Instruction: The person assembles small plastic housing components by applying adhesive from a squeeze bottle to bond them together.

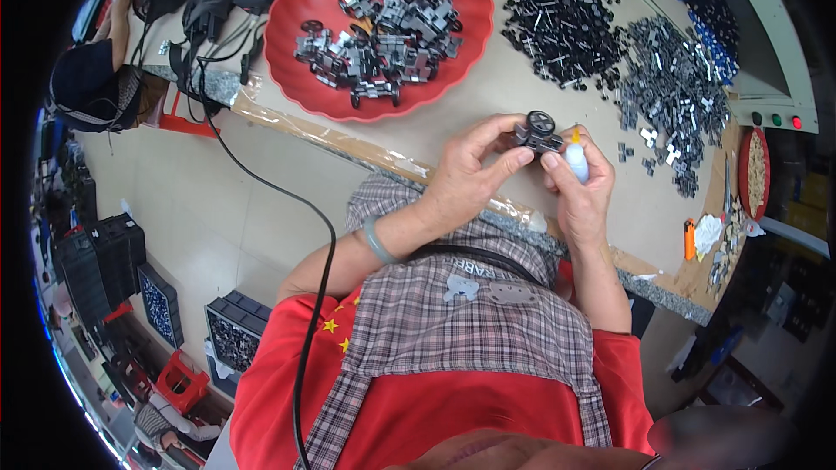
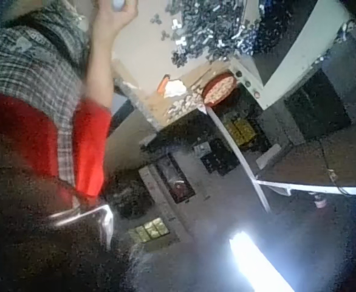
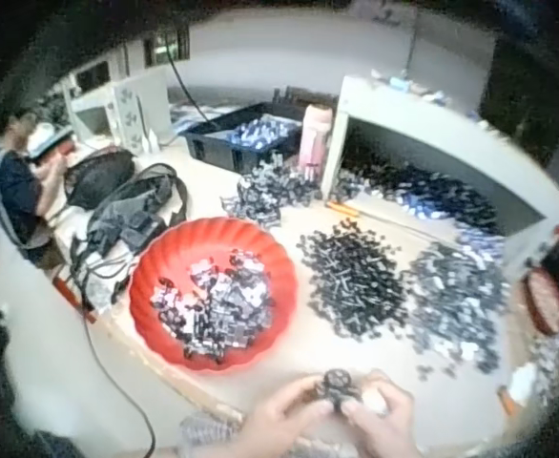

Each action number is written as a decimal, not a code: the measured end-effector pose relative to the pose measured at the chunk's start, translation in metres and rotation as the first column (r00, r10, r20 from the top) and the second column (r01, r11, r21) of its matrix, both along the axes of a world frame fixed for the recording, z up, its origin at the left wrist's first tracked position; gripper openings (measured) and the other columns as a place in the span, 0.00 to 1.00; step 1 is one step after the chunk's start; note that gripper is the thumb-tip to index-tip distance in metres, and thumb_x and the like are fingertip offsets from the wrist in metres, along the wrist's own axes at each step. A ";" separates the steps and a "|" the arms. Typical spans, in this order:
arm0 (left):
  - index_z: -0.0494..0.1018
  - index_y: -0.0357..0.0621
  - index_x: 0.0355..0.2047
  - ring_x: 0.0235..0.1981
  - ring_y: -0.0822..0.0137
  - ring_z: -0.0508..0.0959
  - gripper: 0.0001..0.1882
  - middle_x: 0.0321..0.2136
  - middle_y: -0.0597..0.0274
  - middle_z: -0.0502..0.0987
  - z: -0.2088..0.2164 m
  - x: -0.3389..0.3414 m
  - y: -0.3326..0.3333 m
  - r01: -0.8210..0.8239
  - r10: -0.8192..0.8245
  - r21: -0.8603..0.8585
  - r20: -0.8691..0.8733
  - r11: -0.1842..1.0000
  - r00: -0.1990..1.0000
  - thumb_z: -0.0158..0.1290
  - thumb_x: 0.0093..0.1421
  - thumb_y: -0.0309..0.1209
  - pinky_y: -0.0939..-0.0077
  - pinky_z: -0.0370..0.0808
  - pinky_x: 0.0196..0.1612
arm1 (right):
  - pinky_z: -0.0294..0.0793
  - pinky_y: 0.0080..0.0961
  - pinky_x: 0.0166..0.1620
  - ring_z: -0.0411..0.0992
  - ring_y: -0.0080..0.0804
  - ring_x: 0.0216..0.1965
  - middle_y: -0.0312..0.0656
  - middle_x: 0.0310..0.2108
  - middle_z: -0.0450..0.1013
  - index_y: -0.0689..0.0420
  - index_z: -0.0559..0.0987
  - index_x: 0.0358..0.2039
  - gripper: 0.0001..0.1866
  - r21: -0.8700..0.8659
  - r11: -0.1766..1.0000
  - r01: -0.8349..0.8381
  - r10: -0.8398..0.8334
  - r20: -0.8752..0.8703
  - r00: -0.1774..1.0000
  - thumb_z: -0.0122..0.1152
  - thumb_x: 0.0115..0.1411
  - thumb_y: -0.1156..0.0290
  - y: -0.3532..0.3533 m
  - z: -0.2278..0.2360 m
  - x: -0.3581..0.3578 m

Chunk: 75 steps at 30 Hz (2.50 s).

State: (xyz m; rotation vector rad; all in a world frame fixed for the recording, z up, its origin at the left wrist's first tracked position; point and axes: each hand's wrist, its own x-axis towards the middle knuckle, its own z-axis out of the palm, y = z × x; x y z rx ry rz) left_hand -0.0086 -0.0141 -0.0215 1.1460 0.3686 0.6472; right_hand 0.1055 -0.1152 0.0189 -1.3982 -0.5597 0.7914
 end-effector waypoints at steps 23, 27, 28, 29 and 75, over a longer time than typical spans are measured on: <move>0.71 0.34 0.45 0.52 0.61 0.71 0.14 0.52 0.52 0.66 0.016 -0.003 0.009 0.051 -0.026 0.322 -0.084 0.945 0.996 0.48 0.58 0.18 0.69 0.70 0.55 | 0.70 0.14 0.36 0.69 0.13 0.32 0.29 0.31 0.74 0.57 0.78 0.35 0.08 -0.031 0.986 -0.165 0.164 0.378 0.911 0.64 0.54 0.76 0.103 0.026 0.046; 0.73 0.36 0.41 0.52 0.59 0.72 0.12 0.48 0.53 0.71 0.018 -0.005 0.009 0.053 0.002 0.473 -0.114 0.879 0.993 0.49 0.55 0.18 0.68 0.70 0.54 | 0.69 0.15 0.34 0.68 0.14 0.28 0.30 0.27 0.75 0.58 0.79 0.34 0.09 -0.091 0.993 -0.079 0.112 0.465 0.878 0.66 0.52 0.72 0.119 0.026 0.072; 0.73 0.36 0.41 0.52 0.59 0.72 0.12 0.49 0.53 0.71 0.019 -0.005 0.009 0.067 -0.012 0.484 -0.116 0.873 0.993 0.49 0.55 0.19 0.68 0.70 0.54 | 0.69 0.16 0.34 0.69 0.15 0.28 0.31 0.27 0.75 0.58 0.80 0.33 0.09 -0.126 0.990 -0.065 0.118 0.484 0.867 0.66 0.52 0.71 0.127 0.030 0.076; 0.73 0.37 0.41 0.51 0.59 0.72 0.12 0.49 0.54 0.71 0.019 -0.006 0.009 0.081 -0.025 0.494 -0.119 0.866 0.993 0.49 0.55 0.19 0.68 0.70 0.54 | 0.70 0.16 0.34 0.69 0.15 0.28 0.31 0.27 0.76 0.58 0.80 0.32 0.09 -0.161 0.986 -0.050 0.125 0.502 0.856 0.67 0.51 0.70 0.135 0.036 0.078; 0.73 0.40 0.46 0.46 0.57 0.68 0.22 0.46 0.56 0.69 0.050 -0.004 0.022 0.016 0.151 0.764 -0.148 0.645 0.977 0.59 0.47 0.25 0.67 0.69 0.46 | 0.62 0.06 0.17 0.65 0.10 0.20 0.32 0.29 0.71 0.61 0.73 0.42 0.18 -0.078 0.832 -0.549 0.485 -0.377 0.789 0.66 0.51 0.74 0.037 0.013 0.062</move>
